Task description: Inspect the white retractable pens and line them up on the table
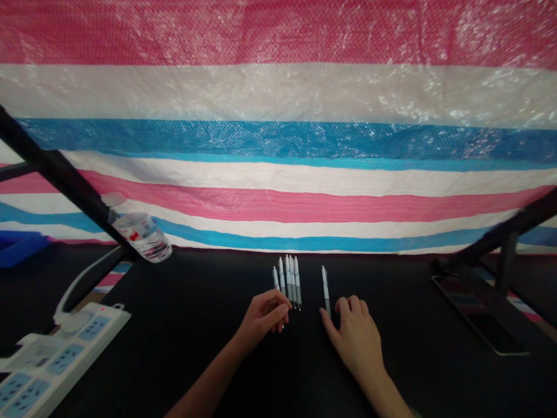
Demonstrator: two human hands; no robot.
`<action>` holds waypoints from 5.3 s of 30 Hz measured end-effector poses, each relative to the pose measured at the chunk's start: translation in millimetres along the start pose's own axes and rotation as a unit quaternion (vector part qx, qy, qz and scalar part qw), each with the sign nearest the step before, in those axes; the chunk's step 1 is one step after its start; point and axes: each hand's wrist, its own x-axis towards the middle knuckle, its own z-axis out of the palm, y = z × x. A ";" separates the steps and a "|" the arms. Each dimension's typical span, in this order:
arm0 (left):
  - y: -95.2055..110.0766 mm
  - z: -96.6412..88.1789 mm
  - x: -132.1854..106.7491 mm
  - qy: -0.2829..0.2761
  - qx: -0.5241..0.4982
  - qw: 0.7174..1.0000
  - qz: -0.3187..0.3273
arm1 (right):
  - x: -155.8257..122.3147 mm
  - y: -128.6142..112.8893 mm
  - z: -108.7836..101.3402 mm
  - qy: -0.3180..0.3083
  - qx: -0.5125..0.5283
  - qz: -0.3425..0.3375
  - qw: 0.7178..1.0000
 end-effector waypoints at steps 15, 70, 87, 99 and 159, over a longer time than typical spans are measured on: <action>-0.6 -19.6 10.8 0.126 -0.152 0.980 -0.007 | -3.3 -4.4 -20.6 -0.036 0.258 0.076 0.962; -4.2 -20.7 13.4 -0.015 -0.154 0.986 -0.054 | -35.0 -53.3 1.2 -0.466 0.724 0.195 0.470; -1.6 -20.2 13.2 0.023 -0.189 0.980 -0.062 | -35.3 -53.2 -0.6 -0.490 0.712 0.182 0.469; -0.1 -18.8 13.1 0.022 -0.190 0.980 -0.061 | -35.0 -52.6 2.3 -0.484 0.722 0.191 0.457; -1.9 -25.5 14.3 0.143 -0.215 0.966 -0.001 | -36.7 -47.6 10.7 -0.477 0.705 0.189 0.491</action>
